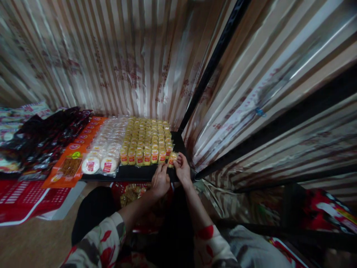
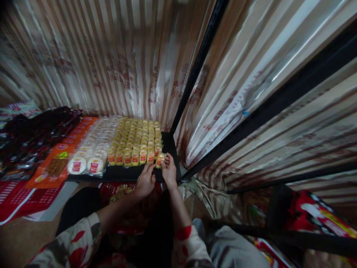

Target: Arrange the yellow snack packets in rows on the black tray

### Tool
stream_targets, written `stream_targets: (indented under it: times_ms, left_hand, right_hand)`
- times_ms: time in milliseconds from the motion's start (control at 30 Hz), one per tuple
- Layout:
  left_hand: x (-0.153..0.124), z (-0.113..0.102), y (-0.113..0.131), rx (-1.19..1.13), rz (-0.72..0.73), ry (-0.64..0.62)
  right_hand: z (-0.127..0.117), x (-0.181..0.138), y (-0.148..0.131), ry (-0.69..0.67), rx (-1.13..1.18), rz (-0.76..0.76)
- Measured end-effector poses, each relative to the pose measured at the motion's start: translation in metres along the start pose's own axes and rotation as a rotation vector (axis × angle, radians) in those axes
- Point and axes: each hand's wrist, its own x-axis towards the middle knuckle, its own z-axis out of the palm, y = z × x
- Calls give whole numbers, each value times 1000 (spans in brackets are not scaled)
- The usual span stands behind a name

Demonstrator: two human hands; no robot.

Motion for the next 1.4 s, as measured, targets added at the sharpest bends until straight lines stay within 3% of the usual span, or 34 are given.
stream_targets:
  times_ms: [233,733,967,1167,1400]
  left_hand:
    - [10,15,-17,96,66,56]
    - [10,25,-34,99,98,62]
    - [13,26,-37,136,248,63]
    - [16,31,-44,256,344,131]
    - [20,32,-58,505,595,205]
  right_hand:
    - [15,9,5,20,-60,-14]
    - [27,-1,0,75,-229,-95]
    - [29,-6,8,104,-394,-177]
    - [29,-4,13,78,-389,-182]
    - [24,-6,14,73,-247,-79]
